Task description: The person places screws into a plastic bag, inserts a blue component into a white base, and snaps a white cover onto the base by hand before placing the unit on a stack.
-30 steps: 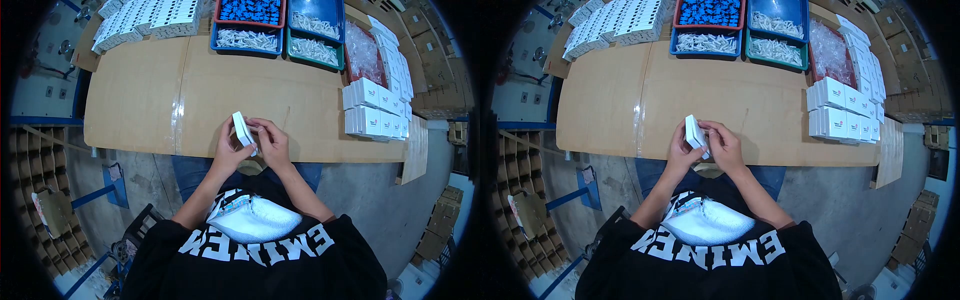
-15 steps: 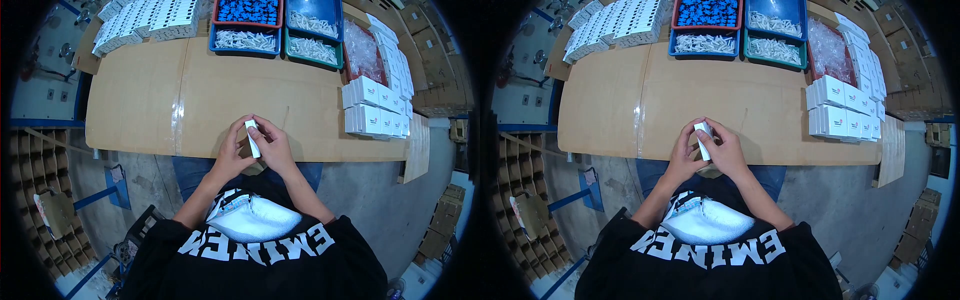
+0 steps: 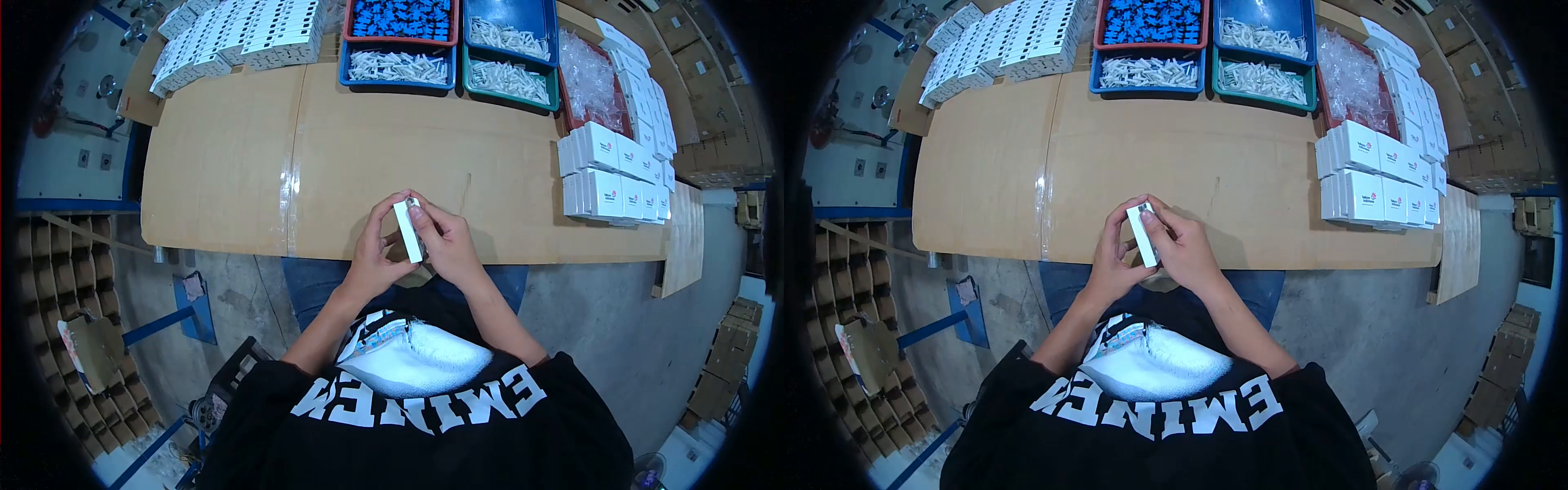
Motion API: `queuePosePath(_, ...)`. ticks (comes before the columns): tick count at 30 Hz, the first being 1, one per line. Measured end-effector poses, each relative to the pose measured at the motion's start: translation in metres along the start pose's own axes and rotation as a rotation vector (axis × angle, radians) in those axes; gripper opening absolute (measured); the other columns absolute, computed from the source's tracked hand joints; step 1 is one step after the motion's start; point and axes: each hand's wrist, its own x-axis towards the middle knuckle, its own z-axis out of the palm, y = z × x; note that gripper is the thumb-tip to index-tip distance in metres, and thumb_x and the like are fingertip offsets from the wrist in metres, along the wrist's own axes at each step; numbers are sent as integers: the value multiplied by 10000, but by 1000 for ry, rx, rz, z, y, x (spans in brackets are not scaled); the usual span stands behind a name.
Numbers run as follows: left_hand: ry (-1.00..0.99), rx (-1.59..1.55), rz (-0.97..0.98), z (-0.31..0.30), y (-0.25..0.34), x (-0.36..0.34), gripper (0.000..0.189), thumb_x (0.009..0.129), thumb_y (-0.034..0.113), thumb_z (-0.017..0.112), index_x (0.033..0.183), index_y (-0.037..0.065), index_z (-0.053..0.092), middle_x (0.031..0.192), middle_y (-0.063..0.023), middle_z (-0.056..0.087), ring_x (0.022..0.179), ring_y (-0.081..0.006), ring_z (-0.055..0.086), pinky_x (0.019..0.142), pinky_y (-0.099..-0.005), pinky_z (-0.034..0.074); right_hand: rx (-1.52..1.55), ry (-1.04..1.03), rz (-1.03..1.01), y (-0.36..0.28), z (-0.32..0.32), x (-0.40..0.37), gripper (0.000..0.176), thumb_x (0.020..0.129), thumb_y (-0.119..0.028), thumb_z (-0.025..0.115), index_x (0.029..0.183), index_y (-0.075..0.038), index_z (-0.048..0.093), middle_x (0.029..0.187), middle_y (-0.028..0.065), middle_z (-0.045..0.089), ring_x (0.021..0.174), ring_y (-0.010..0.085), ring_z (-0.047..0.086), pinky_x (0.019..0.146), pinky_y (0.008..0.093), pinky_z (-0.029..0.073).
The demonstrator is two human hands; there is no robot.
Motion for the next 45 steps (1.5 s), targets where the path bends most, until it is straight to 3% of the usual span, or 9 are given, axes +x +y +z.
queuePosePath(6, 9, 8, 16, -1, -4, 0, 1030, 673, -18, 863, 1554, 130, 351, 1608, -114, 367, 1489, -286, 407, 1131, -513, 495, 17, 2, -23, 5, -2, 1, 462, 1087, -286, 610, 1445, 7, 604, 985, 18, 699, 891, 68, 621, 796, 251, 528)
queuePosePath(11, -22, 59, -6, -4, -2, 4, 1035, 680, 32, 894, 1557, 126, 352, 1617, -120, 350, 1501, -290, 391, 1182, -529, 432, 108, -9, -31, 10, -5, 3, 468, 1053, -229, 670, 1442, 16, 580, 1209, 106, 705, 1075, 137, 664, 925, 309, 549)
queuePosePath(14, -38, 310, 240, -4, 4, 8, 1096, 686, 102, 933, 1589, 123, 311, 1632, -135, 321, 1520, -305, 360, 1229, -530, 359, 45, 49, -119, 19, -3, 3, 499, 1041, -208, 683, 1459, 9, 520, 1346, 167, 661, 1232, 208, 639, 1041, 365, 515)
queuePosePath(16, -32, 178, 162, -1, 1, 4, 1126, 702, 220, 966, 1611, 123, 308, 1622, -191, 317, 1503, -309, 389, 1217, -493, 376, 78, 13, -153, 18, -5, 5, 503, 1043, -207, 679, 1462, 4, 499, 1379, 177, 642, 1288, 222, 605, 1084, 378, 483)
queuePosePath(23, -17, -129, 25, 1, -8, 2, 1109, 772, 177, 933, 1636, 112, 242, 1608, -159, 342, 1477, -289, 421, 1208, -474, 384, 262, -220, -21, 16, -10, 6, 428, 1052, -183, 656, 1411, -9, 502, 1525, 197, 527, 1421, 247, 500, 1176, 382, 395)
queuePosePath(30, 105, -28, 28, 5, 9, 2, 1082, 792, 77, 872, 1647, 112, 209, 1583, -179, 395, 1470, -312, 424, 1217, -478, 366, 171, -93, -84, 13, -12, 9, 391, 1069, -215, 631, 1394, -12, 550, 1418, 173, 606, 1316, 227, 575, 1109, 375, 448)
queuePosePath(32, 144, -26, 61, 5, 11, 4, 1089, 785, 55, 860, 1651, 112, 203, 1580, -183, 400, 1475, -319, 418, 1222, -482, 358, 184, -107, 209, 5, -14, 8, 444, 1055, -281, 656, 1392, -8, 563, 1311, 151, 662, 1205, 214, 629, 1007, 361, 513)
queuePosePath(35, 71, 36, 96, 2, 1, 4, 1124, 765, 30, 850, 1663, 114, 179, 1580, -183, 399, 1492, -325, 400, 1236, -498, 336, 68, -111, 342, -14, -10, 4, 502, 1027, -330, 697, 1380, 4, 574, 1256, 139, 685, 1130, 204, 660, 906, 339, 553)
queuePosePath(45, 29, -19, -34, 2, -18, 0, 1123, 749, -12, 856, 1652, 85, 195, 1588, -166, 399, 1514, -297, 375, 1256, -476, 314, 91, -109, 166, 9, -3, 5, 489, 1026, -328, 696, 1374, 4, 608, 1107, 76, 704, 973, 137, 654, 763, 296, 545)
